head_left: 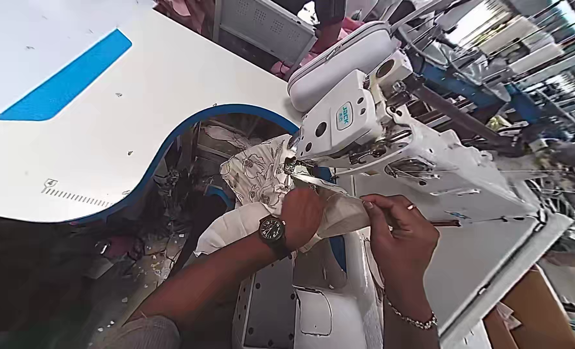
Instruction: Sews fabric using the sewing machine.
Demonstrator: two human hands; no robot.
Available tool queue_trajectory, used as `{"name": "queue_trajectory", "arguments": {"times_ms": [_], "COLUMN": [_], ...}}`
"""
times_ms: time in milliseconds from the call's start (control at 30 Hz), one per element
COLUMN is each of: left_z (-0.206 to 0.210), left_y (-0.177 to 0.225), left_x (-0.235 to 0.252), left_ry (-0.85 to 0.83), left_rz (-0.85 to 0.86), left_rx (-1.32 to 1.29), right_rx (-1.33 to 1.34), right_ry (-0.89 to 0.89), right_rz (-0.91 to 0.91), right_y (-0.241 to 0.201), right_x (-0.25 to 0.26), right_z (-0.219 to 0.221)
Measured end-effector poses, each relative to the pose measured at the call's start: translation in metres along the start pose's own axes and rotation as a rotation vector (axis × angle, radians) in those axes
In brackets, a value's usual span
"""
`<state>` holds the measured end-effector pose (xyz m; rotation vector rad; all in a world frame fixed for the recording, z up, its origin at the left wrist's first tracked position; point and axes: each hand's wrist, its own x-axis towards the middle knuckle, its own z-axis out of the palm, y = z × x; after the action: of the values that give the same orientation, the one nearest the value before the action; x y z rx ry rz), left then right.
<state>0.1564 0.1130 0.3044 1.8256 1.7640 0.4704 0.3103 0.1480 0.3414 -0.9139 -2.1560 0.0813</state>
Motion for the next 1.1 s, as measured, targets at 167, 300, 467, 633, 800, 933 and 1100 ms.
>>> {"name": "queue_trajectory", "arguments": {"times_ms": [167, 300, 467, 633, 800, 933, 1100], "left_z": [0.026, 0.026, 0.063, 0.074, 0.077, 0.072, 0.084], "left_y": [-0.012, -0.049, -0.057, -0.055, -0.066, -0.063, -0.062], "left_x": [-0.052, -0.092, -0.090, -0.109, -0.085, -0.078, -0.078], "left_ry": [0.342, 0.473, 0.635, 0.590, 0.684, 0.748, 0.878], "left_rz": [-0.048, -0.169, 0.079, 0.106, 0.159, 0.118, 0.090], "left_rx": [-0.090, -0.287, -0.262, -0.294, -0.425, -0.425, -0.316], "right_rx": [-0.019, 0.197, 0.292, 0.107, 0.073, 0.061, 0.050], "right_ry": [-0.180, -0.263, -0.167, -0.188, -0.157, -0.102, -0.061], "right_rz": [0.142, 0.208, 0.052, -0.100, -0.112, -0.079, -0.122], "right_y": [0.008, -0.006, -0.059, -0.079, -0.074, -0.071, -0.059], "right_x": [-0.048, -0.114, -0.118, -0.115, -0.103, -0.093, -0.092], "right_z": [-0.012, 0.012, 0.034, 0.039, 0.047, 0.055, 0.075]}}
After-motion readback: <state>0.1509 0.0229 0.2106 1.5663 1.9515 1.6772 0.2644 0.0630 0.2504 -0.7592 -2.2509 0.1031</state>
